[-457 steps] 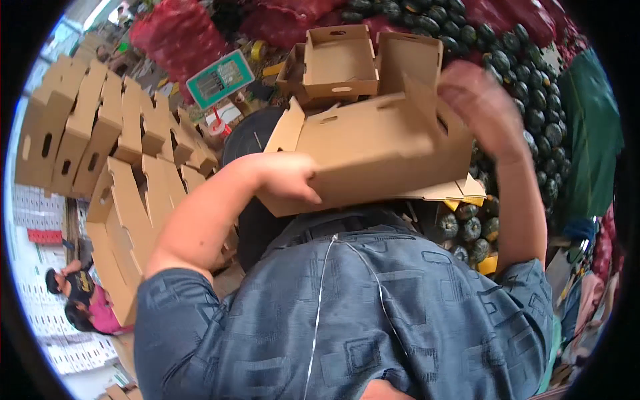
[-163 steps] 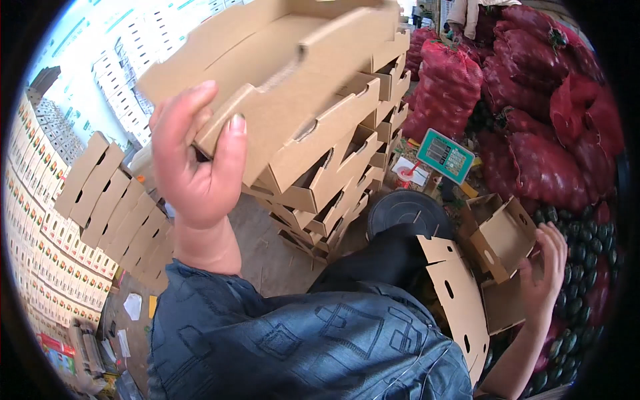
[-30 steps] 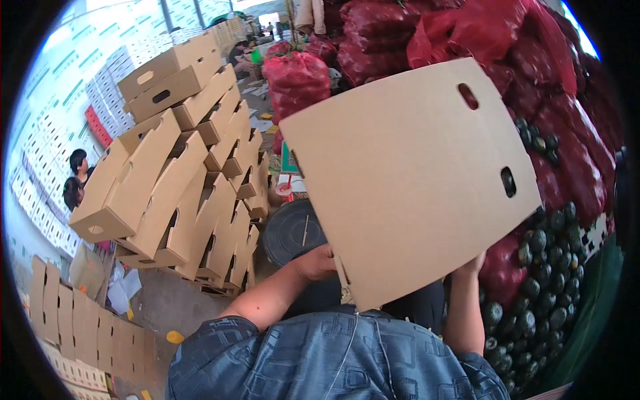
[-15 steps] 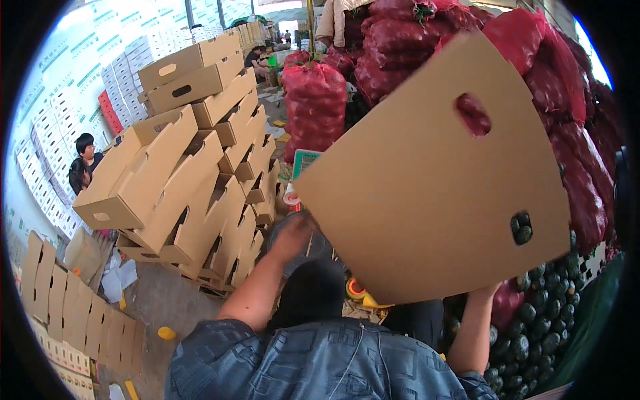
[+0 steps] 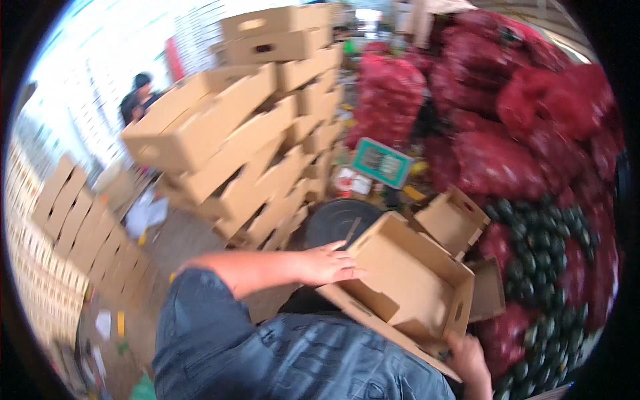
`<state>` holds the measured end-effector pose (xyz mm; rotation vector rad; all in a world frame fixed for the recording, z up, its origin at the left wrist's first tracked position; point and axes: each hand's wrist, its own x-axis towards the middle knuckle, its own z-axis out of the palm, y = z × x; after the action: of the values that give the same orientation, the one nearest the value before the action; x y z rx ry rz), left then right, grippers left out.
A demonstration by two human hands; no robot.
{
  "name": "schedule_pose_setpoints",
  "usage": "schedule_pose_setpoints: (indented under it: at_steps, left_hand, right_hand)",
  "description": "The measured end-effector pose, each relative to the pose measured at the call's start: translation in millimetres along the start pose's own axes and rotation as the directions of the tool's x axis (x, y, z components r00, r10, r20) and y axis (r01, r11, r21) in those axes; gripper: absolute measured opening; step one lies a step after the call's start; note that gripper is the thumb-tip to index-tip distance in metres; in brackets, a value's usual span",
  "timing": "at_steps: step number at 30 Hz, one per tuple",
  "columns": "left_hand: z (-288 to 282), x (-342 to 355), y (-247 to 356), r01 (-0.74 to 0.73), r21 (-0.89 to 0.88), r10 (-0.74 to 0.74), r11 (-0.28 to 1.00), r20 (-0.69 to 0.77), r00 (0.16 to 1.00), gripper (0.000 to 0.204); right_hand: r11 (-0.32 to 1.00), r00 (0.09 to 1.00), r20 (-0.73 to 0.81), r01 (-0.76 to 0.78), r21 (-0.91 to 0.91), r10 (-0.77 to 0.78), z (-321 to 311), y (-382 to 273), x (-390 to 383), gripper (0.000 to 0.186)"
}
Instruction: The person assembles cardboard boxes by hand, folding the flaps and stacking them in a tall pile.
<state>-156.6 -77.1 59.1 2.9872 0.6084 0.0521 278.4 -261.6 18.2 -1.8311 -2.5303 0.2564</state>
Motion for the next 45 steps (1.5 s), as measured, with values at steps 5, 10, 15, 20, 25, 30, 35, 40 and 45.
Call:
schedule_pose_setpoints:
  at_steps: [5,10,15,20,25,30,35,40,45]
  left_hand:
    - [20.3,-3.3,-8.5,-0.084,-0.383,0.158,0.92,0.167,0.973,0.054]
    - [66.7,59.3,22.1,-0.322,-0.947,-0.668,-0.006,-0.236,0.706,0.052]
    - [61.1,54.0,23.3,0.113,-0.269,-0.19,0.956,-0.28,0.941,0.039]
    - [30.7,84.9,36.8,0.027,-0.069,0.029,0.997,0.695,0.719,0.04]
    - [6.4,115.4,55.2,0.227,-0.168,0.041,0.959,0.877,0.478,0.045]
    - [-85.5,58.6,20.5,0.045,0.075,-0.074,0.996,0.453,0.889,0.049]
    - [-171.5,-45.1,46.4,0.109,0.242,0.031,0.964,-0.511,0.859,0.025]
    - [-255.5,-154.9,73.8,0.674,0.232,-0.227,0.701,-0.824,0.519,0.031]
    - [-313.7,-235.9,53.5,0.896,0.047,-0.491,0.442,-0.823,0.285,0.038]
  right_hand:
    - [0.947,0.932,-0.22,0.312,0.072,-0.29,16.2,-8.1,-6.5,0.017]
    - [0.177,0.494,-0.325,0.323,0.93,0.806,36.1,-21.1,34.1,0.05]
    - [0.987,0.93,-0.333,-0.144,0.068,0.159,13.7,-30.4,32.9,0.049]
    - [0.992,0.875,0.483,-0.036,0.118,-0.025,-4.4,-28.5,60.1,0.055]
    - [0.799,0.703,0.639,-0.17,0.578,-0.312,3.2,-21.7,92.3,0.044]
    - [0.981,0.934,0.344,-0.145,0.129,0.093,-69.2,-20.6,54.9,0.031]
    - [0.985,0.788,-0.613,0.058,0.159,0.053,-136.3,-51.6,56.5,0.033]
    - [0.91,0.602,-0.791,0.261,0.323,0.108,-137.2,-56.3,82.7,0.047]
    - [0.908,0.856,-0.51,0.146,0.394,0.084,-98.5,-50.7,94.2,0.055]
